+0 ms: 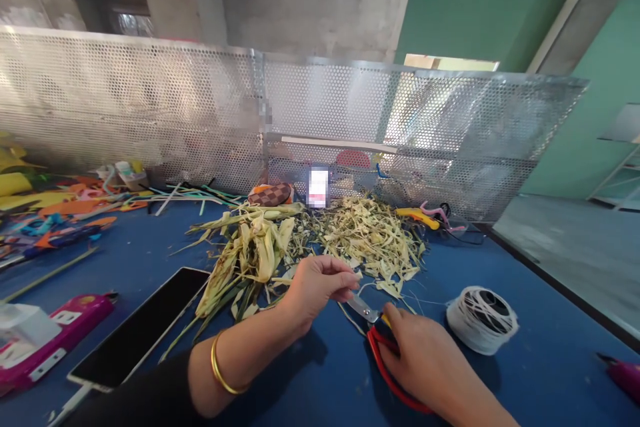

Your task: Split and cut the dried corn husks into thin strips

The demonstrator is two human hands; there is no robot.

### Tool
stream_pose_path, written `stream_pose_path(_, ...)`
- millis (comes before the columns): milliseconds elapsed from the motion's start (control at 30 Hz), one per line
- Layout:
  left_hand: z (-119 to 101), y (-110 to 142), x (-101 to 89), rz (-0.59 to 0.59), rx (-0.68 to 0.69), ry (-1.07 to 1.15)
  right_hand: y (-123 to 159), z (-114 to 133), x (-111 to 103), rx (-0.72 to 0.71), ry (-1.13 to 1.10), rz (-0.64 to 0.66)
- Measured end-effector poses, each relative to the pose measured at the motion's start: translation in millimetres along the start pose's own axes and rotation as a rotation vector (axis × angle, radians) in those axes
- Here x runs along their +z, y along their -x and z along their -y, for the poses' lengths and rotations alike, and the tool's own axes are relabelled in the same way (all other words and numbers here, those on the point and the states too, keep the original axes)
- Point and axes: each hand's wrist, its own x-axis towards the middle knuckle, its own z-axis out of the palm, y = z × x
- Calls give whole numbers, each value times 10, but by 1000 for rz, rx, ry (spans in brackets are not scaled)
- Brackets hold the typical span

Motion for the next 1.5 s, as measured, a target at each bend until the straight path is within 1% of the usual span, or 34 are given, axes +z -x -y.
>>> stream_pose_path(100, -26, 48, 14, 17, 35, -17, 44, 44, -34, -23, 0, 5)
stream_pose_path(167, -44, 70, 18, 0, 30, -25, 72, 106, -16, 17, -6, 2)
stream_pose_path(267, -50, 82, 21, -14, -44, -28, 99, 239, 36, 114, -39, -43)
stream_pose_path(333, -31, 80, 23, 3, -101, -23, 109, 324, 52, 137, -54, -64)
stream_pose_path(367, -15, 77, 24, 13, -121, -21, 114, 354, 47, 129, -43, -56)
stream_pose_path(433, 23, 69, 24, 28, -145, -21, 117, 373, 12, 108, 15, 3)
stream_pose_path(500, 57, 63, 22, 40, -149, -24, 100, 319, -46, 92, 80, 66)
stream_pose_path(533, 69, 62, 21, 44, -146, -26, 77, 262, -76, 98, 107, 77)
stream_pose_path(567, 78, 61, 20, 45, -142, -28, 43, 187, -102, 109, 128, 71)
stream_pose_path(667, 88, 65, 22, 50, -152, -28, -114, -95, -132, 246, 193, -44)
stream_pose_path(733, 96, 69, 24, 64, -179, -11, -229, -265, -105, 266, 211, -64)
stream_pose_path(800, 112, 68, 23, 82, -208, 16, -312, -375, -54, 267, 211, -60)
stream_pose_path(900, 149, 50, 10, 89, -237, 49, -346, -428, 16, 274, 203, -67)
stream_pose_path(1067, 202, 2, -14, 81, -255, 84, -251, -422, 39, 287, 166, -124)
stream_pose_path(1167, 226, -17, -17, 84, -261, 82, -166, -401, 67, 222, 141, -224)
stream_pose_path(1233, 243, -22, -14, 88, -265, 72, -96, -354, 112, 135, 148, -302)
stream_pose_path(1300, 262, -19, -6, 107, -270, 67, -13, -274, 159, 16, 160, -362)
stream_pose_path(1367, 283, -7, 7, 151, -276, 67, 78, -163, 187, -120, 161, -415)
stream_pose_path(1500, 329, 29, 36, 293, -333, 79, 240, 106, 177, -361, 129, -508)
